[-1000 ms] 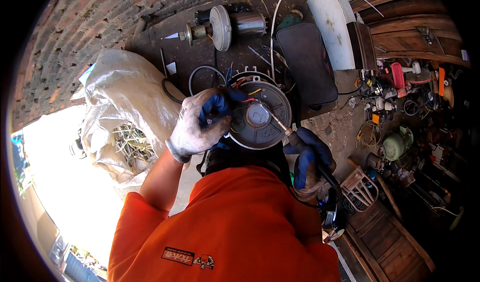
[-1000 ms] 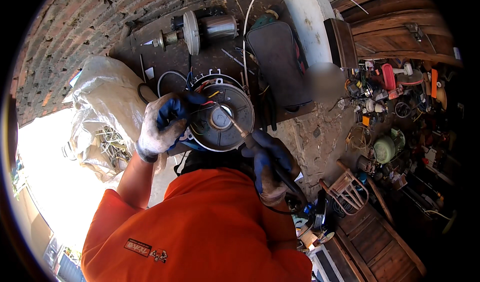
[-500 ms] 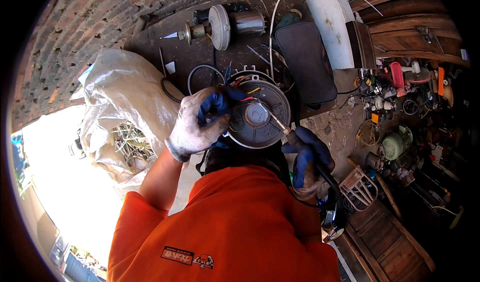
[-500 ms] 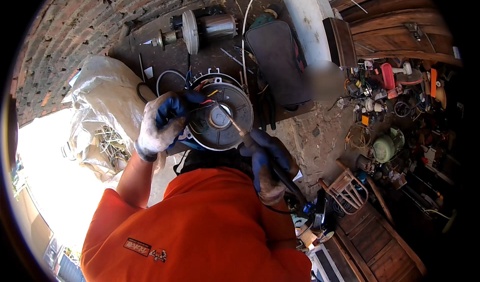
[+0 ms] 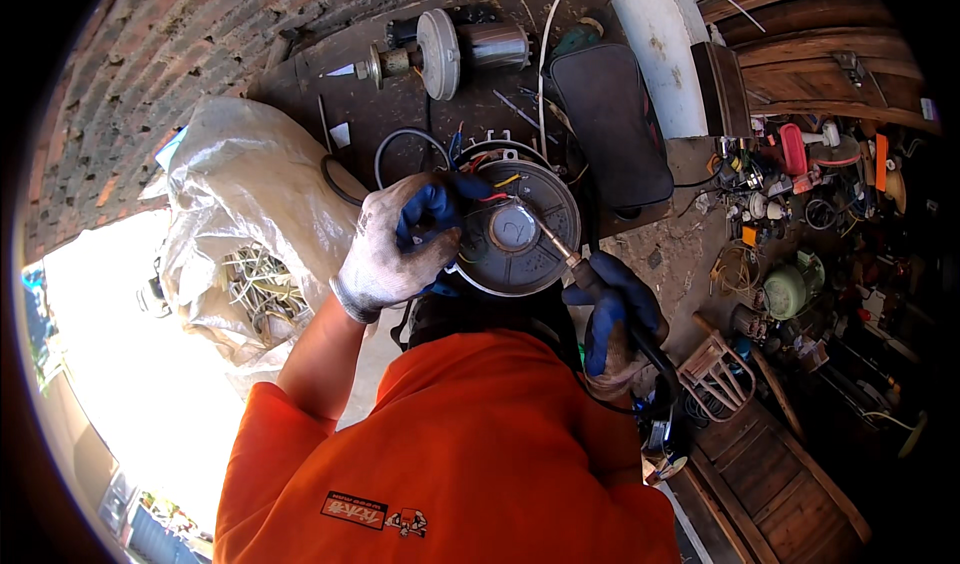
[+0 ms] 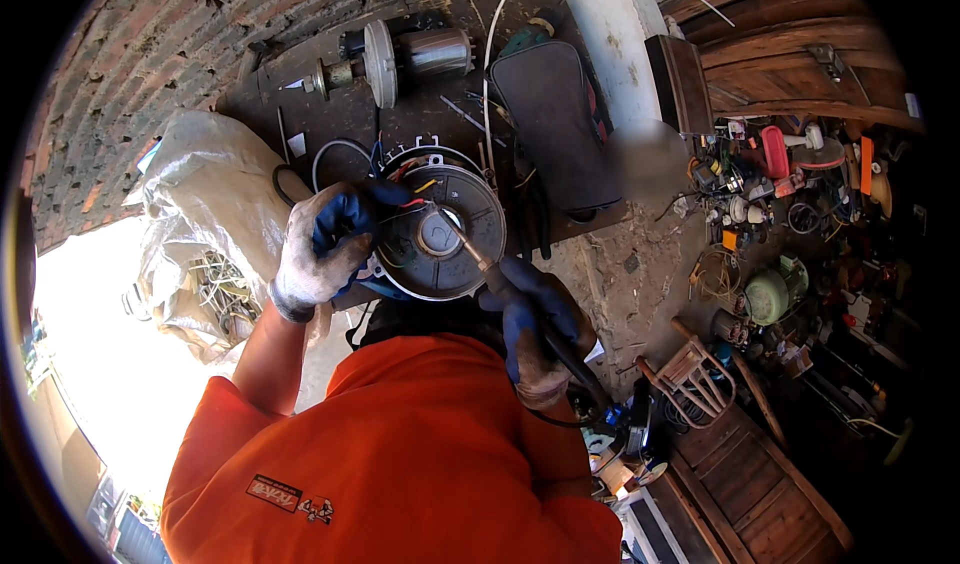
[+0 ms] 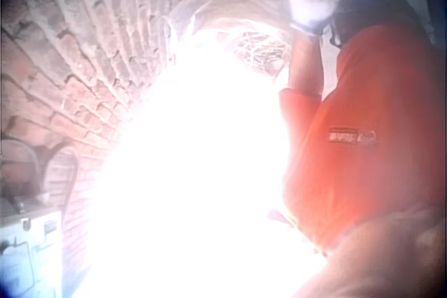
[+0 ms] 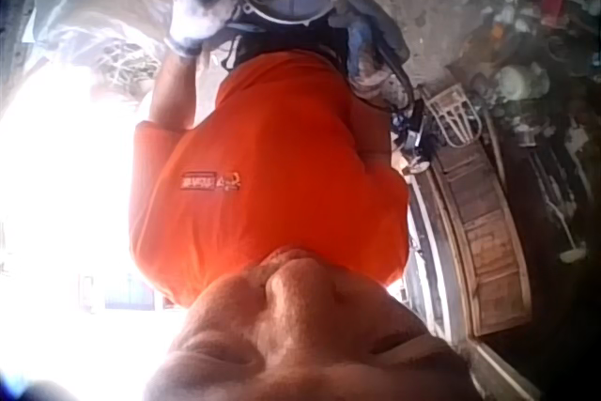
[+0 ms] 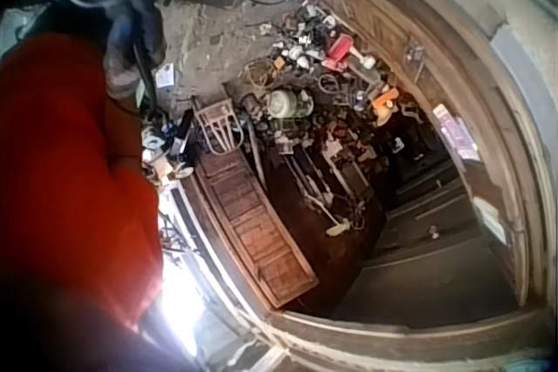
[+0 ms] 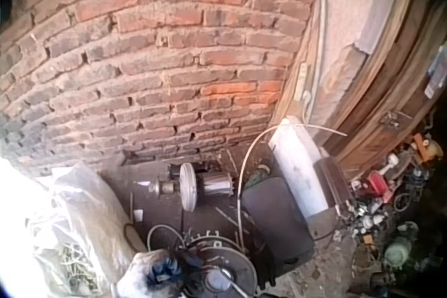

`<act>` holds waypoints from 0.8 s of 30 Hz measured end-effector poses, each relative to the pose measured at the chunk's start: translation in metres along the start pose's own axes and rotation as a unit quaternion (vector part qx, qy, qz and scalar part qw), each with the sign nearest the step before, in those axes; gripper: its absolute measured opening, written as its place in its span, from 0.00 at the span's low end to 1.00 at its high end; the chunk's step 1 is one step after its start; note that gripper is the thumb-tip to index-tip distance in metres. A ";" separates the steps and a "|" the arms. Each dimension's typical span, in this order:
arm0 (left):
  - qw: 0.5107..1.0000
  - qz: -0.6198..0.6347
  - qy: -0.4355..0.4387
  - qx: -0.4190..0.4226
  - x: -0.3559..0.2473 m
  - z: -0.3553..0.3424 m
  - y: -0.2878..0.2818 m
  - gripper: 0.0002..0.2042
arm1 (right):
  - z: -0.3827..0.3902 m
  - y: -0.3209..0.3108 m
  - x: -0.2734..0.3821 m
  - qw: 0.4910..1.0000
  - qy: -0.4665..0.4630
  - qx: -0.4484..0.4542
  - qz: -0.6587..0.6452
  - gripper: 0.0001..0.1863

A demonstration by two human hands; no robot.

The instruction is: The person uses a soldering iron to join wires on a circular metal component, likely a motor stator. They apply solder to multiple connection points while holding the wires in place with gloved hands.

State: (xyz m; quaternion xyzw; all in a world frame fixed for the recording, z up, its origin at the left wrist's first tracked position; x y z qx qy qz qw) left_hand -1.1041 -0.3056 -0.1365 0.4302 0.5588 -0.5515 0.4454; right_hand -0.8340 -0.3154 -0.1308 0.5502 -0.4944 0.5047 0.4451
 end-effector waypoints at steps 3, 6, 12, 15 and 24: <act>1.000 0.021 -0.015 -0.012 -0.001 -0.001 0.002 0.11 | 0.000 0.002 0.001 1.000 -0.007 -0.005 0.002 0.26; 0.999 0.026 -0.025 -0.019 -0.001 -0.001 0.003 0.09 | -0.001 0.003 0.001 1.000 -0.013 -0.004 0.006 0.26; 1.000 -0.005 -0.010 0.007 0.008 0.002 0.000 0.22 | -0.002 0.003 0.002 1.000 -0.013 -0.008 0.026 0.25; 1.000 -0.012 0.000 0.012 0.005 0.001 0.000 0.23 | -0.002 0.004 0.004 0.999 -0.014 -0.005 0.032 0.25; 1.000 -0.005 -0.009 0.018 0.000 0.000 0.000 0.21 | -0.002 0.004 0.003 0.999 -0.023 -0.001 0.037 0.26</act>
Point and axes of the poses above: each hand's wrist, its own z-axis away from the middle knuckle, its own y-axis out of the palm, x = y × z, the point moved 1 cm from there along -z, towards the middle knuckle, and after that the axes turned 3 degrees about z, right-handed, at the moved point
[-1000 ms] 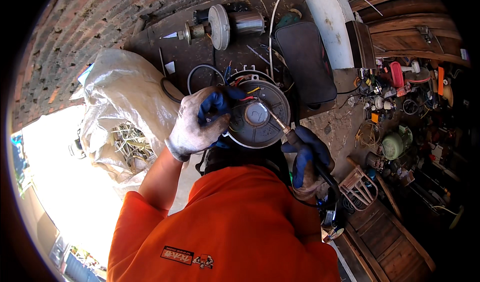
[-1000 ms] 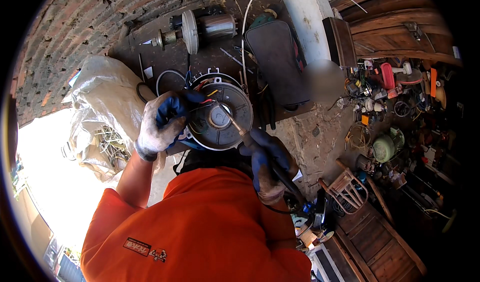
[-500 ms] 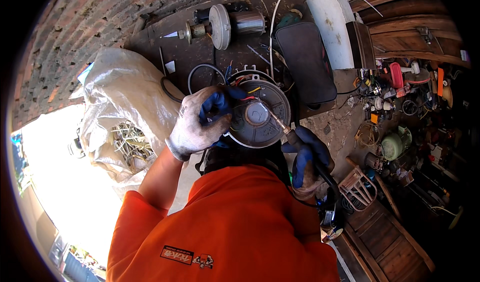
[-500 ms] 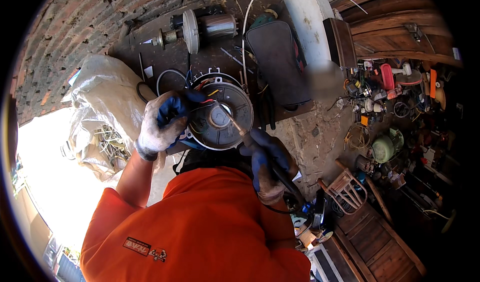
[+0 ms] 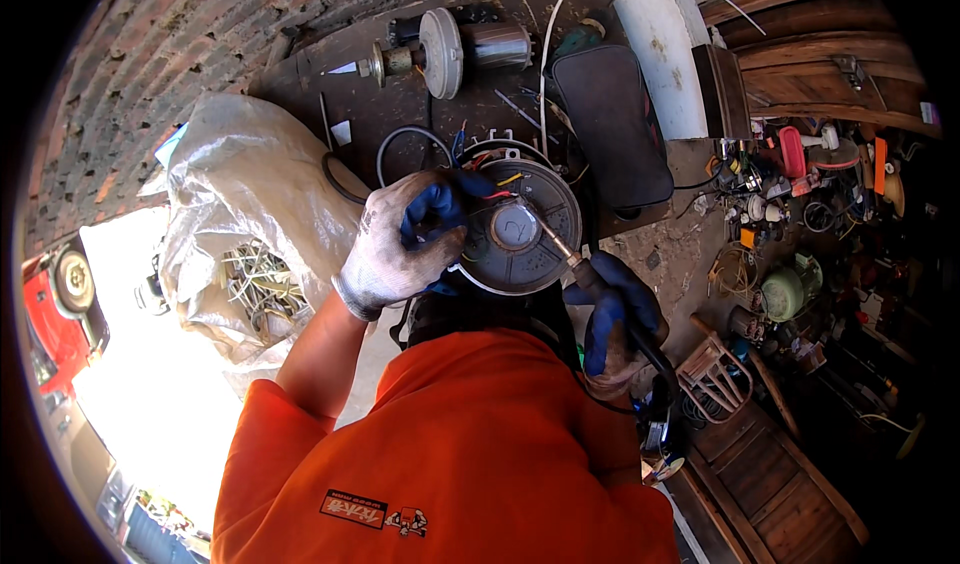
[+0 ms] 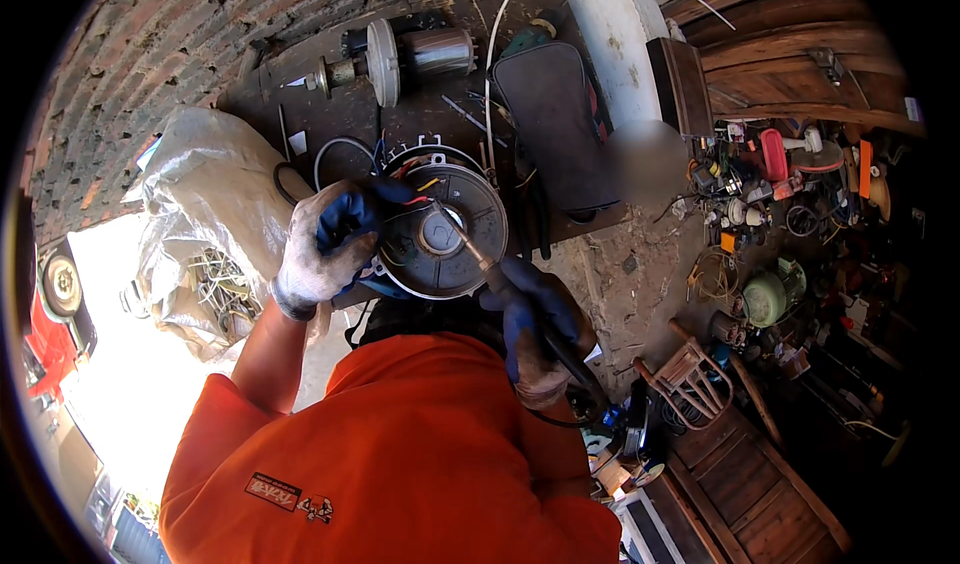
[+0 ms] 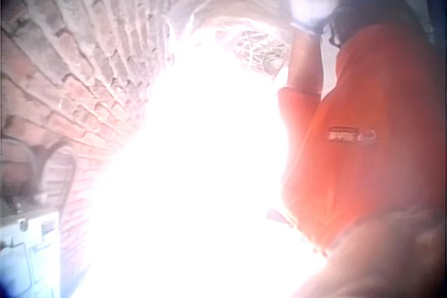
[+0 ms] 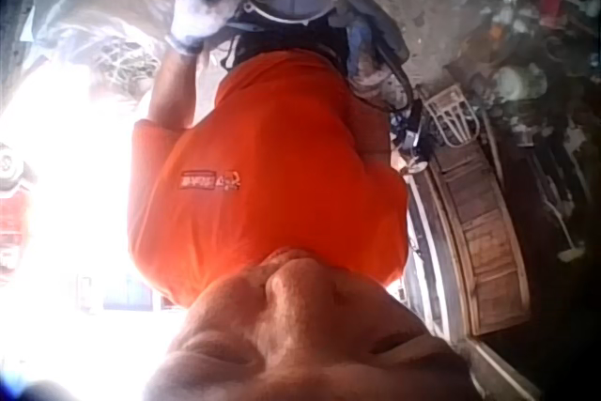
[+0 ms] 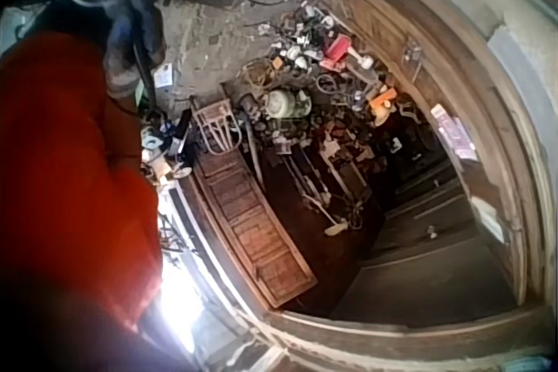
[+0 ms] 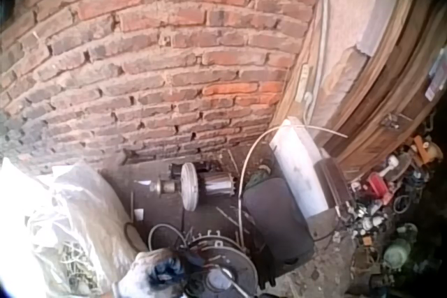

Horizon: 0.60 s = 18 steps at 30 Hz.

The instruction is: The person uses a soldering iron to join wires on a circular metal component, likely a motor stator. They apply solder to multiple connection points while holding the wires in place with gloved hands.

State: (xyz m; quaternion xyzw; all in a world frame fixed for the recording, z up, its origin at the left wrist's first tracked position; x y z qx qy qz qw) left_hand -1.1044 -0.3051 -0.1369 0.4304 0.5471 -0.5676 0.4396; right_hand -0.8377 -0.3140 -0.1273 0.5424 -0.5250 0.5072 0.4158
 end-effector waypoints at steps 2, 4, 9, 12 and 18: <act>1.000 0.003 0.006 -0.009 -0.001 0.000 0.001 0.20 | 0.000 0.000 -0.001 1.000 -0.003 -0.004 -0.025 0.24; 1.000 0.003 0.012 -0.019 -0.001 0.000 0.002 0.20 | 0.001 -0.001 -0.004 0.997 -0.007 -0.008 -0.075 0.20; 1.000 0.000 -0.019 -0.003 -0.002 -0.001 0.001 0.20 | 0.002 -0.001 -0.004 0.998 0.009 -0.008 -0.069 0.20; 1.000 -0.021 0.014 -0.018 0.004 -0.001 0.003 0.21 | 0.003 -0.001 -0.001 0.998 0.035 0.000 -0.049 0.19; 0.999 0.012 0.009 -0.038 0.011 0.002 0.006 0.21 | 0.003 0.001 -0.003 0.997 0.041 -0.010 -0.069 0.17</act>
Point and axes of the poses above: each hand's wrist, its own z-axis away from the middle knuckle, its own y-axis out of the palm, x = y × z, the point moved 1 cm from there along -z, towards the middle knuckle, and after that the axes turned 3 degrees about z, right-handed, at the moved point
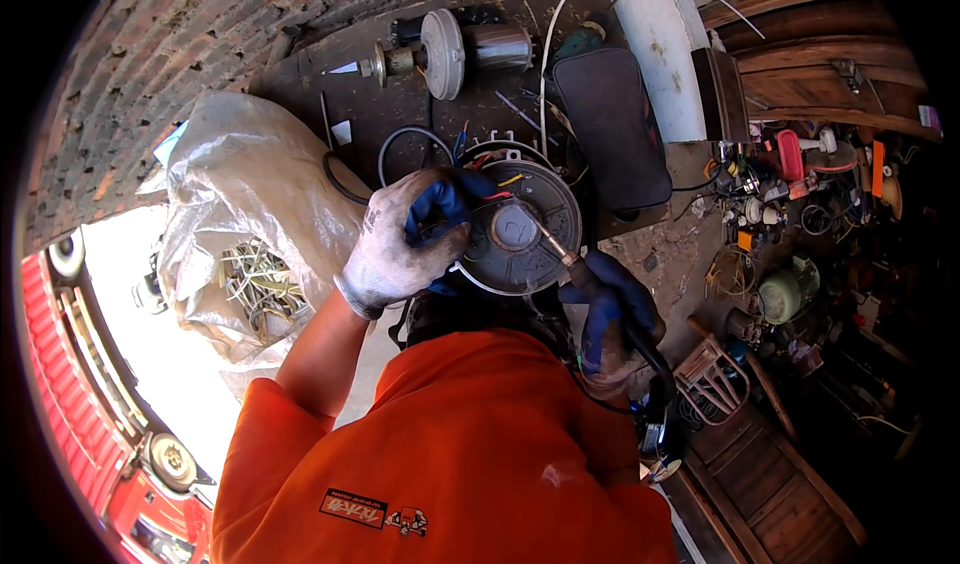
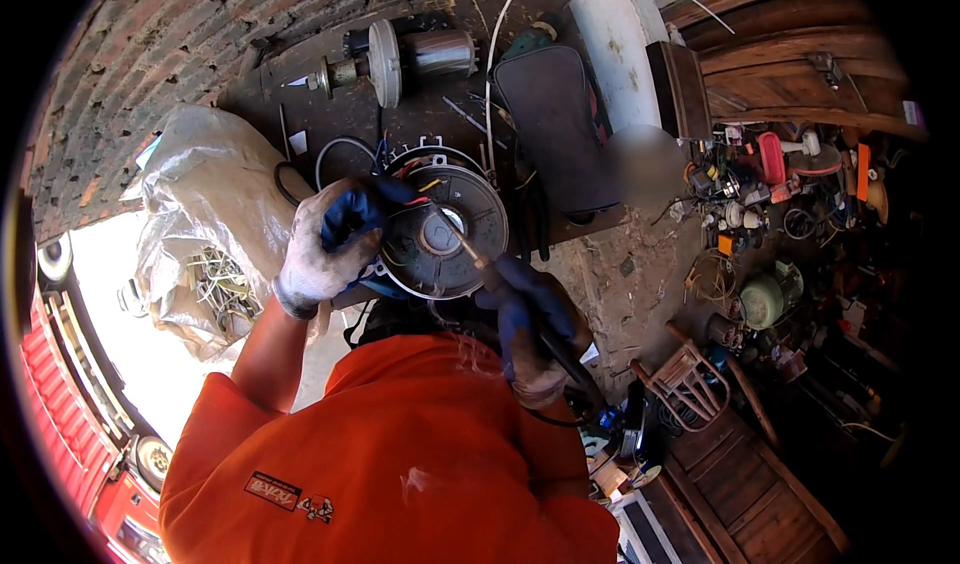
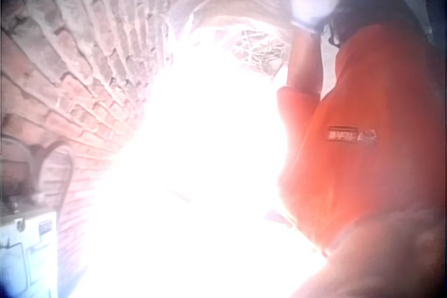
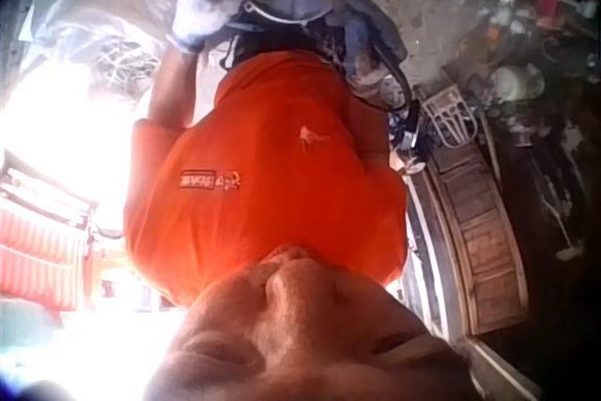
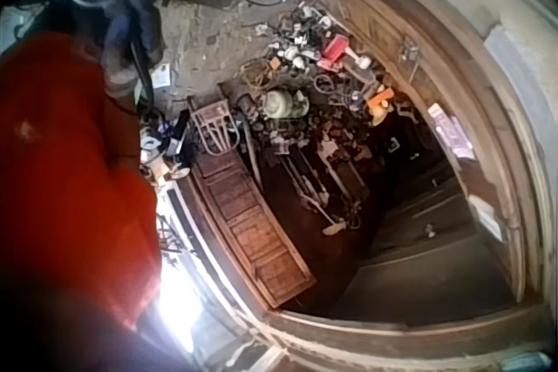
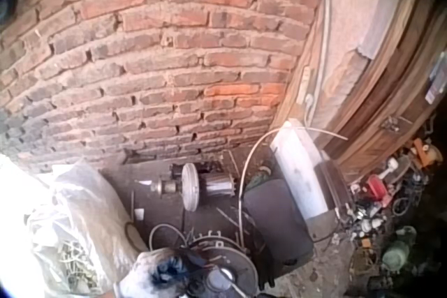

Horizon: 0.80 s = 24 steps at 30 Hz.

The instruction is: The person uses a soldering iron to join wires on a circular metal component, likely a motor stator. They apply solder to multiple connection points while holding the wires in place with gloved hands.

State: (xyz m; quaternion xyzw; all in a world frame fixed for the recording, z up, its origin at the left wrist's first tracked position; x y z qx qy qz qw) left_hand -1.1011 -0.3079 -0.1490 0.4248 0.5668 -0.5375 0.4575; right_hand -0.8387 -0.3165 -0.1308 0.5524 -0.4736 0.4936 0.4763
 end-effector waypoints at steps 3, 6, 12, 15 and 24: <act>1.000 -0.026 -0.004 0.005 0.002 0.000 -0.001 0.22 | -0.002 0.002 0.007 1.000 0.005 0.009 0.027 0.17; 1.000 -0.014 -0.008 0.005 -0.001 0.000 -0.001 0.22 | -0.002 0.002 0.003 1.000 -0.022 0.004 0.017 0.17; 1.000 -0.015 0.015 -0.003 0.000 0.001 -0.001 0.21 | -0.002 0.001 -0.001 0.999 -0.040 0.008 0.016 0.20; 1.000 -0.016 0.022 0.002 -0.006 -0.003 -0.002 0.14 | -0.002 0.002 -0.001 0.999 -0.044 0.003 0.027 0.20; 0.999 -0.018 0.032 -0.004 -0.007 -0.004 0.000 0.15 | -0.001 0.000 -0.001 0.998 -0.049 0.014 0.040 0.18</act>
Point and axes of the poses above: each hand's wrist, its own z-axis away from the middle knuckle, its own y-axis out of the palm, x = y × z, the point moved 1 cm from there along -z, towards the middle knuckle, and after that the axes turned 3 degrees about z, right-handed, at the moved point
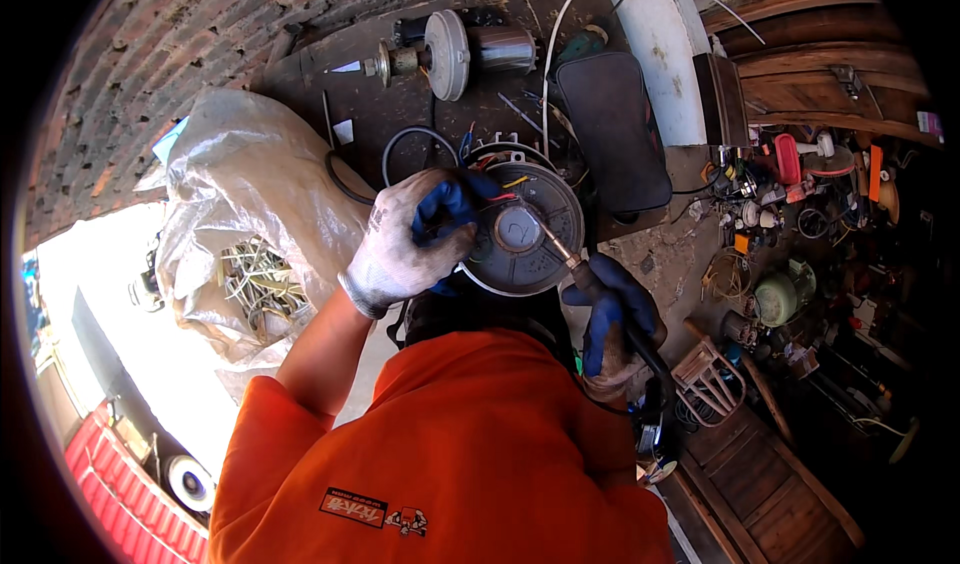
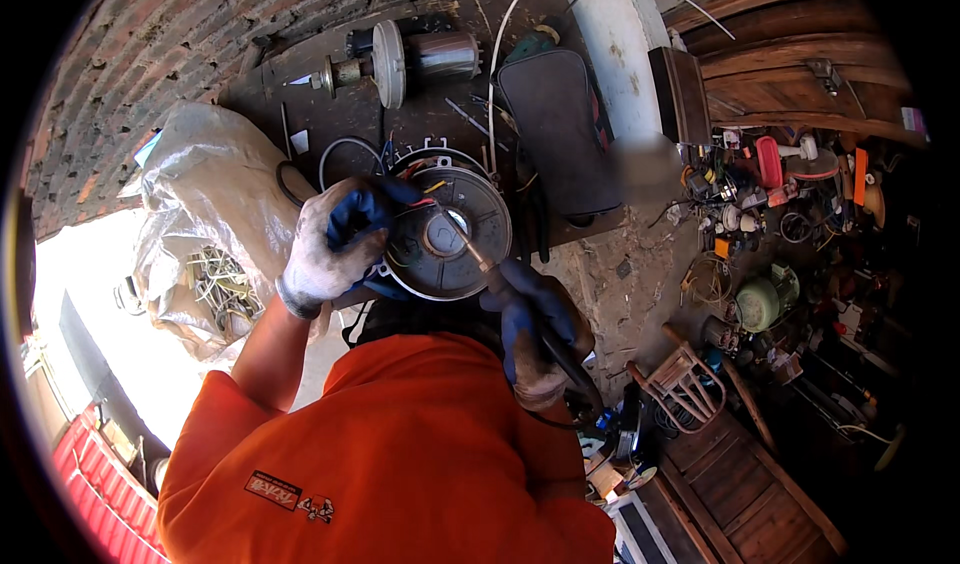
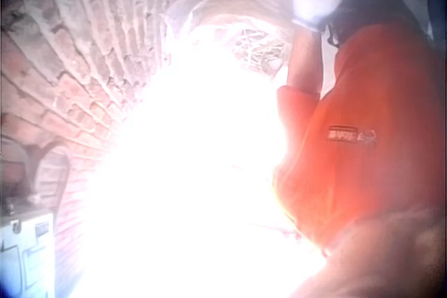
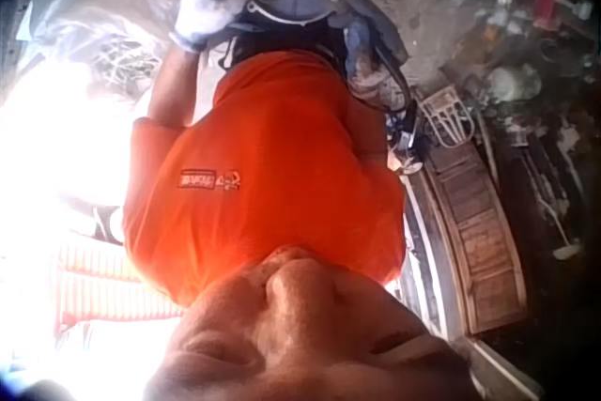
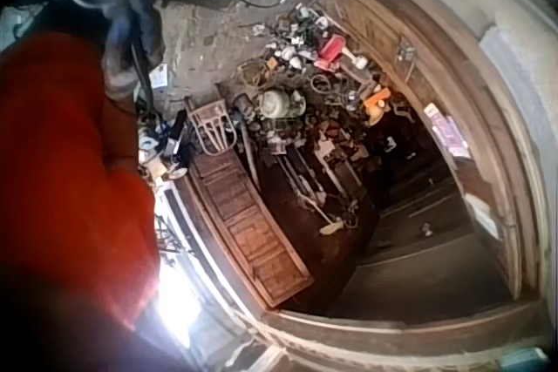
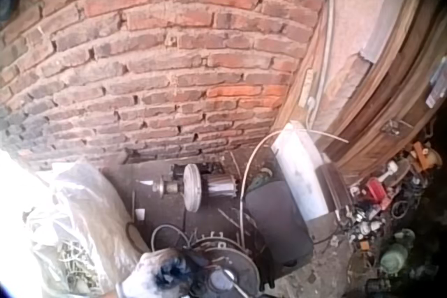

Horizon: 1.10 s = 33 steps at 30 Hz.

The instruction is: The person uses a soldering iron to join wires on a circular metal component, likely a motor stator. They apply solder to multiple connection points while holding the wires in place with gloved hands.

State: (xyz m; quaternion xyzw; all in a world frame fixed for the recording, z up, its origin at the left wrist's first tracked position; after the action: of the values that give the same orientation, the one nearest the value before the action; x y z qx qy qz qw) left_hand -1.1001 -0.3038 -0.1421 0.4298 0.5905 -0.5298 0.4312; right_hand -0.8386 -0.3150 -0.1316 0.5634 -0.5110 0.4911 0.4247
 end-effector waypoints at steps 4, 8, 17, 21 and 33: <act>1.000 -0.006 0.001 0.012 0.000 0.000 -0.001 0.20 | 0.001 -0.001 -0.002 1.000 -0.012 0.003 -0.007 0.17; 1.000 -0.007 0.008 0.009 -0.003 -0.001 -0.001 0.19 | 0.001 -0.002 -0.002 1.000 -0.010 0.012 0.013 0.17; 1.000 -0.006 -0.009 -0.002 0.002 0.000 0.002 0.19 | 0.000 -0.002 -0.001 1.000 -0.009 0.016 0.005 0.17; 1.000 -0.001 -0.019 0.013 0.000 -0.002 0.002 0.20 | 0.000 -0.002 -0.002 1.000 -0.023 0.021 0.004 0.17; 1.000 -0.003 -0.004 0.010 0.000 -0.004 0.005 0.17 | 0.000 0.000 -0.001 1.000 -0.021 0.015 0.019 0.16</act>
State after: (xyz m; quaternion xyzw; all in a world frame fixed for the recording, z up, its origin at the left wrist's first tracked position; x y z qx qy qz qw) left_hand -1.0958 -0.2990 -0.1434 0.4301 0.5846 -0.5386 0.4280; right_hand -0.8382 -0.3149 -0.1331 0.5700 -0.5228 0.4945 0.3965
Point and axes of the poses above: each hand's wrist, its own z-axis away from the middle knuckle, its own y-axis out of the palm, x = y × z, the point moved 1 cm from there along -z, towards the middle knuckle, and after that the axes turned 3 degrees about z, right-handed, at the moved point
